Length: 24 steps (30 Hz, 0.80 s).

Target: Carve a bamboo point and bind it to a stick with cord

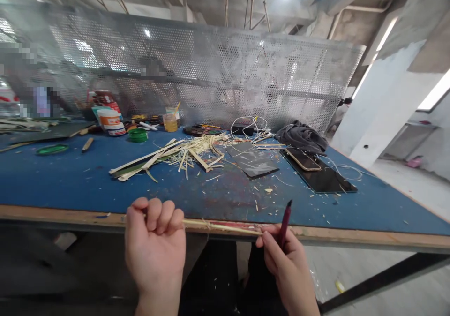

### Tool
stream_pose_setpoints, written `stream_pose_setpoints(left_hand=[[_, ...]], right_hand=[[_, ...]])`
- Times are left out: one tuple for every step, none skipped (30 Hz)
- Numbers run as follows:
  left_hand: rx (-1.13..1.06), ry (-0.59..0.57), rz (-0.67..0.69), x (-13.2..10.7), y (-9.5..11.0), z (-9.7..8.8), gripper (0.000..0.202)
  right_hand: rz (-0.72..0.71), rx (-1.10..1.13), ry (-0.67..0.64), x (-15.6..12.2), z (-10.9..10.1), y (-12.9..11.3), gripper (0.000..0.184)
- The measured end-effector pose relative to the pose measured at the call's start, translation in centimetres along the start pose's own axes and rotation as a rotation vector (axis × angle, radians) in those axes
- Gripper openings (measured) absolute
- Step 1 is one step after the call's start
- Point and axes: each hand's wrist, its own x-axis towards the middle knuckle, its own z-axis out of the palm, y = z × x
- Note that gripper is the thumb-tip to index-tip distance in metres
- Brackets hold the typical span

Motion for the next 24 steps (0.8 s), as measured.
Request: stream_pose_setpoints(left_hand=[[0.008, -0.037, 0.028, -0.3, 0.6, 0.1, 0.037], [0.014, -0.080, 0.055, -0.6, 1.0, 0.2, 0.032], [0.019, -0.120, 0.080, -1.0, 1.3, 0.3, 0.026], [0.021, -0.158, 0.101, -1.4, 1.4, 0.5, 0.018], [0.025, -0.201, 0.121, -1.8, 1.3, 0.7, 0.017], [0.037, -0.239, 0.123, -2.2, 1.0, 0.9, 0.021], [0.054, -0.276, 0.112, -2.6, 0.6, 1.1, 0.023], [0.076, -0.313, 0.088, -2.9, 0.2, 1.3, 0.022], [0.107, -0.335, 0.033, -3.2, -0.3, 1.4, 0.019], [0.131, -0.357, 0.006, -3.4, -0.7, 1.4, 0.019], [0.157, -0.374, -0.007, -3.5, -1.0, 1.4, 0.020], [0.192, -0.395, -0.023, -3.6, -1.3, 1.2, 0.021], [0.239, -0.426, -0.035, -3.7, -1.4, 0.9, 0.023], [0.303, -0.454, -0.050, -3.8, -1.4, 0.5, 0.024], [0.386, -0.482, -0.062, -3.9, -1.3, 0.1, 0.025], [0.492, -0.510, -0.071, -3.9, -1.2, -0.4, 0.025], [0.614, -0.541, -0.089, -4.0, -1.0, -0.9, 0.023], [0.743, -0.577, -0.119, -4.1, -0.9, -1.3, 0.022], [0.868, -0.615, -0.164, -4.2, -0.8, -1.7, 0.022], [0.980, -0.654, -0.212, -4.3, -0.6, -2.1, 0.024], [1.072, -0.688, -0.250, -4.4, -0.5, -2.4, 0.026], [1.142, -0.713, -0.264, -4.4, -0.4, -2.6, 0.027], [1.191, -0.733, -0.241, -4.4, -0.3, -2.7, 0.027], [1.227, -0.751, -0.193, -4.4, -0.2, -2.9, 0.027]], right_hand=[[0.015, -0.041, -0.032, 0.0, -0.1, 0.0, 0.039], [0.021, -0.073, -0.054, 0.0, -0.1, -0.1, 0.040], [0.019, -0.088, -0.059, 0.0, 0.1, -0.1, 0.041], [0.017, -0.087, -0.057, 0.0, 0.3, -0.1, 0.042], [0.017, -0.074, -0.056, -0.1, 0.6, -0.1, 0.043], [0.018, -0.055, -0.059, -0.2, 0.9, -0.1, 0.044], [0.024, -0.043, -0.070, -0.4, 1.1, 0.0, 0.044], [0.037, -0.046, -0.098, -0.5, 1.3, 0.2, 0.044], [0.050, -0.065, -0.141, -0.6, 1.3, 0.3, 0.044], [0.049, -0.101, -0.174, -0.7, 1.2, 0.4, 0.044], [0.029, -0.147, -0.179, -0.7, 1.0, 0.4, 0.044], [-0.002, -0.190, -0.154, -0.8, 0.8, 0.3, 0.043], [-0.039, -0.217, -0.104, -0.8, 0.5, 0.1, 0.043], [-0.078, -0.222, -0.038, -0.9, 0.2, -0.2, 0.044], [-0.114, -0.203, 0.028, -0.9, -0.1, -0.6, 0.043], [-0.140, -0.173, 0.075, -1.1, -0.3, -1.1, 0.043], [-0.164, -0.143, 0.100, -1.3, -0.3, -1.5, 0.041], [-0.193, -0.127, 0.107, -1.6, -0.3, -2.0, 0.039], [-0.232, -0.132, 0.101, -2.0, -0.1, -2.3, 0.036], [-0.274, -0.158, 0.084, -2.3, 0.1, -2.6, 0.033], [-0.315, -0.199, 0.060, -2.8, 0.4, -2.9, 0.030], [-0.356, -0.249, 0.034, -3.2, 0.7, -3.1, 0.028], [-0.393, -0.298, 0.011, -3.6, 0.9, -3.2, 0.026], [-0.422, -0.345, -0.005, -3.9, 1.2, -3.2, 0.026]])
